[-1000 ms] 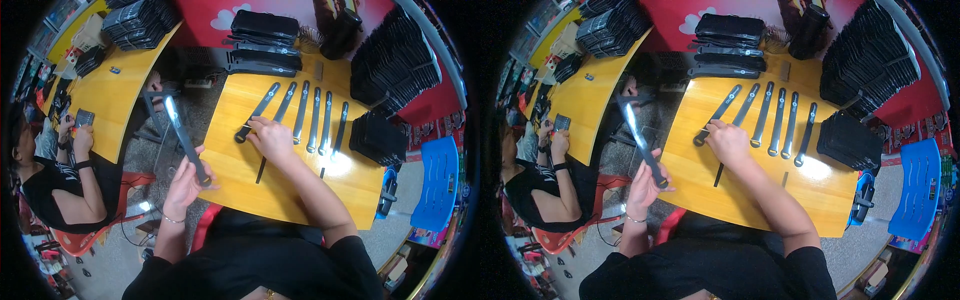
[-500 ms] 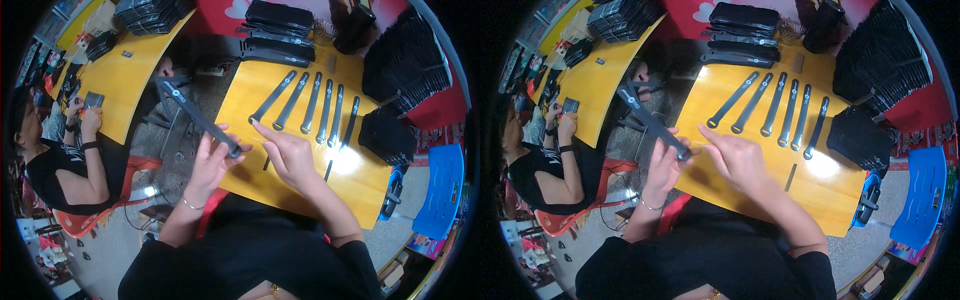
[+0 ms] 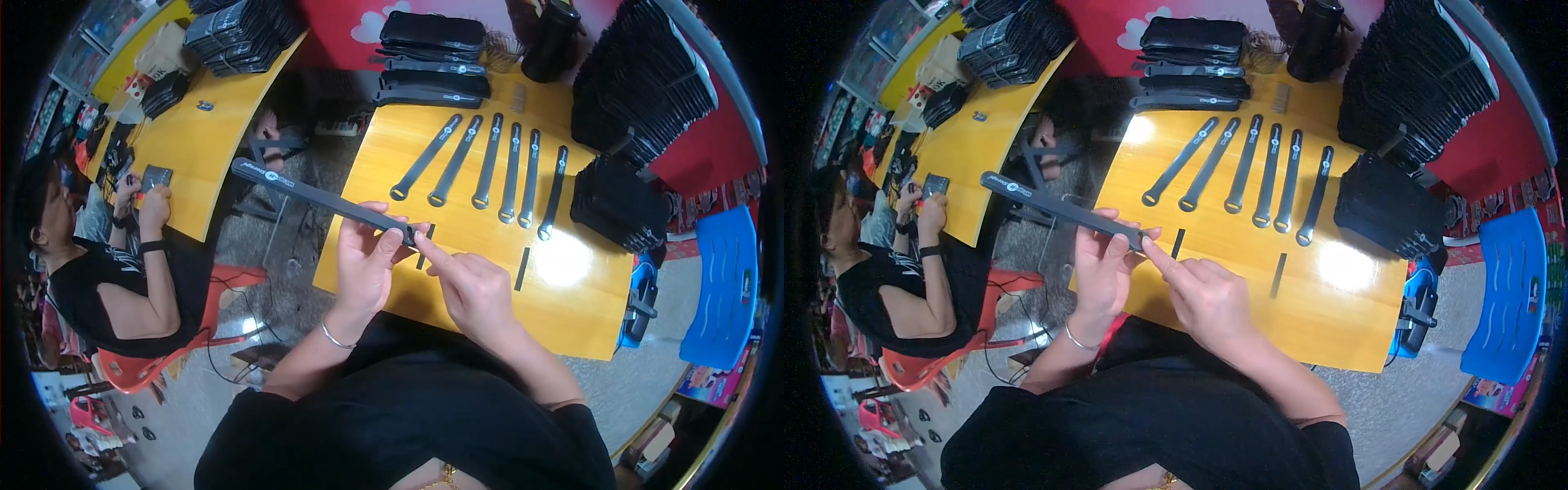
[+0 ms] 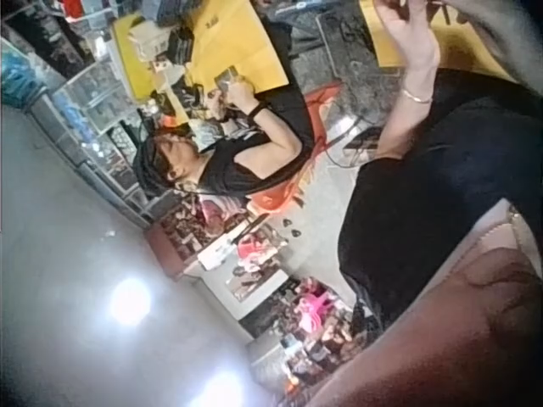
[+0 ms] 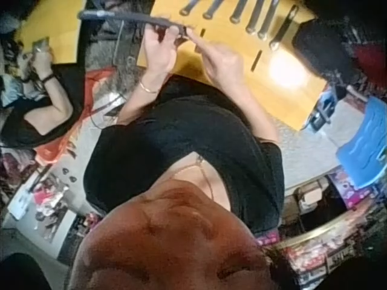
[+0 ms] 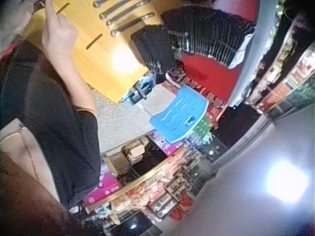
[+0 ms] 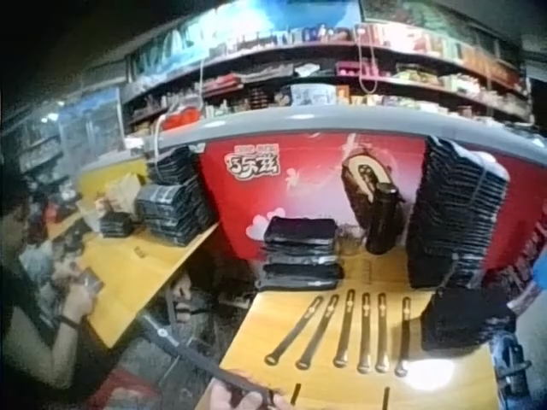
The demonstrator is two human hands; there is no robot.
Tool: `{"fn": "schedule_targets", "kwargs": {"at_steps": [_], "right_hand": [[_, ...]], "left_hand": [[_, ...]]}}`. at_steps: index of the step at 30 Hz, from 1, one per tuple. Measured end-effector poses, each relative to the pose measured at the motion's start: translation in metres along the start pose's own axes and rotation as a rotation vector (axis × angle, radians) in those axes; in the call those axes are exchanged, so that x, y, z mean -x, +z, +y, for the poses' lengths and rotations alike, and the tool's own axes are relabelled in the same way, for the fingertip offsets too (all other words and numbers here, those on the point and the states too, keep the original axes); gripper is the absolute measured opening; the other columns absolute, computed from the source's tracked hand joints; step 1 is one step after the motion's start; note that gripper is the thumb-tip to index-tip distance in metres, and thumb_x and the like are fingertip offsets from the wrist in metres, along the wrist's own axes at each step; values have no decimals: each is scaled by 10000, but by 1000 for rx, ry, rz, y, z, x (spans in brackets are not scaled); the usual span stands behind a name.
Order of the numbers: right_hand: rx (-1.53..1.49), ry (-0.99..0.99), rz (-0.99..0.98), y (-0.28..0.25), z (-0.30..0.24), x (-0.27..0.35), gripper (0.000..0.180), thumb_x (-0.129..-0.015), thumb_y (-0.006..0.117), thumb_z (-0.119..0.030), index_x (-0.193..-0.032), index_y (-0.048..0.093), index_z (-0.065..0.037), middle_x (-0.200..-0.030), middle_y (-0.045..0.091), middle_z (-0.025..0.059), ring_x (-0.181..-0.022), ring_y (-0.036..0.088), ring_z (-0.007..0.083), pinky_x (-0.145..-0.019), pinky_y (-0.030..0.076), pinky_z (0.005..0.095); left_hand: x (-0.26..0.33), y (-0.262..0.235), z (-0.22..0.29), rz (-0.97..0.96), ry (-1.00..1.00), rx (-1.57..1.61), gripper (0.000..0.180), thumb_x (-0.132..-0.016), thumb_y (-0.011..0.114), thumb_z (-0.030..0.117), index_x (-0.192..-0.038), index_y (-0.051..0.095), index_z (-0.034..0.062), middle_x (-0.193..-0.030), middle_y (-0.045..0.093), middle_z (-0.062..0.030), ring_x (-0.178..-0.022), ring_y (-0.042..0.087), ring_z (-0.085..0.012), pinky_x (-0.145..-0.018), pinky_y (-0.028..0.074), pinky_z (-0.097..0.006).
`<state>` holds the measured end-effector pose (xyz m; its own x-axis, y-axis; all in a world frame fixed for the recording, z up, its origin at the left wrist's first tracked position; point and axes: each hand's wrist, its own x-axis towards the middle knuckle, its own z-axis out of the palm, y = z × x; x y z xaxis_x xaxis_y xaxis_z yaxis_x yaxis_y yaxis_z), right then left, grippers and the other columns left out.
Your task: Assembling metal hardware components onto leather straps.
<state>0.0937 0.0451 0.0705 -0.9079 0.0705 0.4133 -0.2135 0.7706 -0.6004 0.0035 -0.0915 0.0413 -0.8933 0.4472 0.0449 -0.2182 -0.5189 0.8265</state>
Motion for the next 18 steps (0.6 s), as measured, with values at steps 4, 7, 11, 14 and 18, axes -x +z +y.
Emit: {"fn": "schedule_targets", "kwargs": {"at_steps": [4,7,11,14,18], "right_hand": [[34,14,23,-1,0,4,522,-745,583,82,-1227,609,-118,-693,645,93,-624,641,233,-586,516,335],[63,16,41,-1,1,6,519,-744,589,76,-1223,613,-122,-694,643,96,-623,640,231,-576,512,334],[203,-28,97,0,2,7,560,-701,617,19,-1235,607,-147,-695,622,54,-597,614,208,-534,501,325],[215,6,77,0,2,8,551,-719,604,18,-1247,595,-140,-693,628,56,-606,618,207,-548,510,332],[-35,75,45,6,6,6,525,-792,575,4,-1299,538,-127,-723,653,72,-614,621,212,-565,506,322]], "left_hand": [[4,5,-3,11,14,-5,358,-897,594,65,-1201,407,95,-1031,595,-96,-1009,623,-341,-825,562,-418],[4,7,-6,12,37,1,352,-892,599,57,-1188,414,101,-1027,597,-92,-1006,624,-339,-826,561,-418],[6,11,-9,31,107,-16,331,-885,594,18,-1153,412,87,-1026,592,-107,-1012,619,-335,-844,554,-417],[3,14,-11,36,211,-88,316,-868,589,-41,-1116,424,64,-1009,586,-119,-1017,622,-310,-854,546,-376],[1,13,-11,-35,464,-371,325,-843,589,-100,-1088,429,43,-1017,529,-120,-1030,618,-294,-856,534,-334]]}}
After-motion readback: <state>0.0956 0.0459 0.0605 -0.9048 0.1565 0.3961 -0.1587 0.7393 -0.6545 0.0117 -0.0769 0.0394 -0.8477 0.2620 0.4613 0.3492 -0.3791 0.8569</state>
